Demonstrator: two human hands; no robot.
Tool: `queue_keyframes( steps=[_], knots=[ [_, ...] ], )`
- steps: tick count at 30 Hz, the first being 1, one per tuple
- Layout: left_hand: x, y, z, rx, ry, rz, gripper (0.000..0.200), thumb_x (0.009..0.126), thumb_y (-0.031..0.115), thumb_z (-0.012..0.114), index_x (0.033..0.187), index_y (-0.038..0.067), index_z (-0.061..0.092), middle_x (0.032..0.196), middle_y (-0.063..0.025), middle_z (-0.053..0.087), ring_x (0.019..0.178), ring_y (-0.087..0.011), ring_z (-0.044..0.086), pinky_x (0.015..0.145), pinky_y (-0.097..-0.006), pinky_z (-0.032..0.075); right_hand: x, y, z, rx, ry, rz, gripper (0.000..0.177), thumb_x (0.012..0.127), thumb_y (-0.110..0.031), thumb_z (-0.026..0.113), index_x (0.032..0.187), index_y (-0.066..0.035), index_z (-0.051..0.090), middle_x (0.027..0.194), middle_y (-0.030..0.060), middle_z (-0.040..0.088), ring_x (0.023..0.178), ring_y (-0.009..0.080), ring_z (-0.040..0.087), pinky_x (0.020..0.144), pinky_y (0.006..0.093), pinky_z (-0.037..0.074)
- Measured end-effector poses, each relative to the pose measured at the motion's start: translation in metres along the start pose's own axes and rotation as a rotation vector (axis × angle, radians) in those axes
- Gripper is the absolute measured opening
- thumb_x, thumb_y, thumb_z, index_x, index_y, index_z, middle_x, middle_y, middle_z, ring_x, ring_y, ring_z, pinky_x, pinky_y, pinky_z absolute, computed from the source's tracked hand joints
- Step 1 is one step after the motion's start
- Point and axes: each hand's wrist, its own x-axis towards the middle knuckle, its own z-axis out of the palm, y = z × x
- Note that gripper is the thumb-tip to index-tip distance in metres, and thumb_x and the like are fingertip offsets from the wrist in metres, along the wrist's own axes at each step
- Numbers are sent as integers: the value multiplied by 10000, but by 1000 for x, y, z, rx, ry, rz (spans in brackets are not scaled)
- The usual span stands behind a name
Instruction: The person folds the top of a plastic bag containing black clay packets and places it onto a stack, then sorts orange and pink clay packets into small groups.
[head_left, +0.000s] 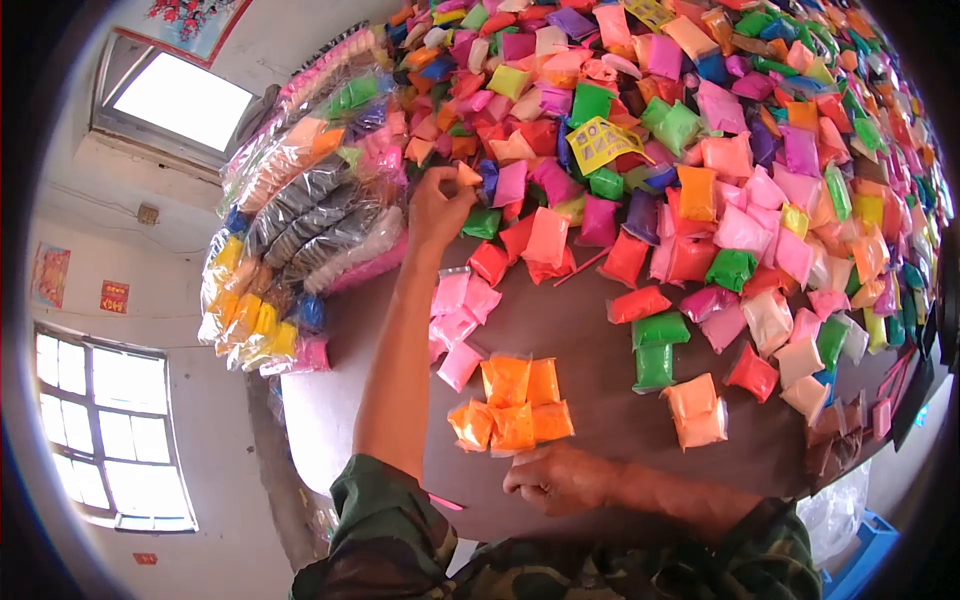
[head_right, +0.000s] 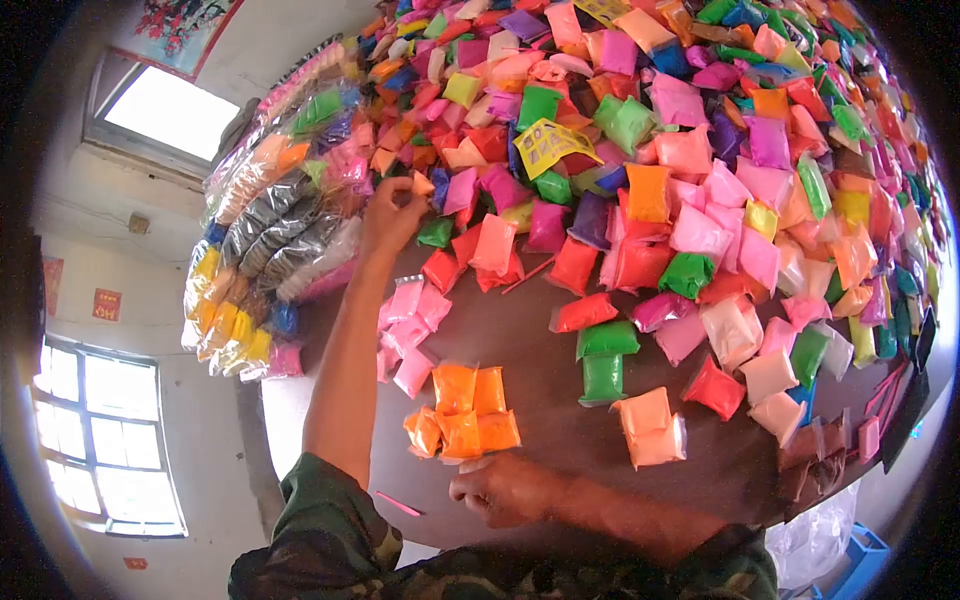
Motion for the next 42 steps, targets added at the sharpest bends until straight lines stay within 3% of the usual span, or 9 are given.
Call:
queue_keyframes(
  steps=[4, 7, 8, 12, 24, 28, 31, 33, 42],
  knots=[
    [6, 31, -6, -385, -29, -120, 467, 809, 158, 786, 1222, 21, 616, 1077, -155, 731, 1008, -292, 717, 866, -372, 571, 0, 3, 1, 36, -16, 14, 138, 889, -45, 620, 1019, -48, 668, 872, 176, 658, 873, 381, 688, 757, 493, 547],
    [15, 44, 6, -135, 21, 334, 513, 813, 133, 797, 1268, 19, 589, 1128, -167, 712, 1028, -306, 711, 850, -360, 573, 1, -2, -2, 29, -10, 17, 137, 895, -43, 619, 1024, -43, 664, 888, 186, 660, 881, 396, 684, 764, 501, 545],
    [7, 59, 6, -162, -77, 286, 606, 810, 220, 841, 1311, -6, 586, 1208, -161, 681, 1177, -267, 665, 964, -375, 579, 1, 0, -1, 28, 0, 0, 144, 890, -28, 614, 1026, -46, 659, 886, 168, 658, 862, 383, 680, 750, 483, 544],
    [6, 75, 26, 135, -50, 351, 688, 767, 341, 838, 1334, 34, 597, 1201, -223, 675, 1143, -410, 649, 998, -483, 523, 0, 0, 1, -7, 12, -19, 149, 894, -17, 600, 1028, -48, 655, 889, 135, 656, 834, 358, 678, 734, 454, 547],
    [13, 73, 30, 256, 49, 536, 345, 884, 302, 837, 975, 46, 624, 915, -163, 650, 859, -393, 651, 773, -474, 522, 8, 20, 25, 24, 164, -149, 174, 787, -3, 587, 916, -11, 703, 824, 196, 708, 759, 392, 702, 698, 490, 556],
    [-9, 123, 7, 51, 19, 586, 168, 942, 168, 736, 1024, 41, 663, 851, -108, 670, 810, -247, 647, 756, -397, 517, 10, 11, 13, 31, 110, -99, 105, 823, -5, 615, 889, -11, 697, 851, 185, 711, 799, 381, 701, 702, 477, 542],
    [-51, 182, -12, -58, -218, 332, 146, 966, 178, 711, 1037, 53, 682, 913, -64, 702, 795, -165, 624, 739, -327, 505, 12, 12, 16, 62, 109, -97, 93, 822, -2, 620, 869, -14, 699, 839, 177, 711, 796, 379, 701, 696, 469, 539],
    [-70, 195, -6, -130, -369, 433, 147, 970, 182, 718, 1043, 58, 685, 958, -29, 712, 781, -105, 588, 724, -284, 493, 11, 9, 14, 64, 90, -77, 93, 823, 2, 620, 867, -15, 701, 842, 173, 713, 800, 379, 701, 697, 468, 538],
    [-126, 357, 74, -364, -667, 460, 380, 922, 333, 803, 1049, 14, 640, 936, -114, 720, 869, -242, 703, 793, -370, 545, 16, 18, 24, 30, 202, -142, 172, 790, -8, 578, 843, -27, 740, 833, 178, 733, 775, 372, 710, 695, 468, 550]
  ],
)
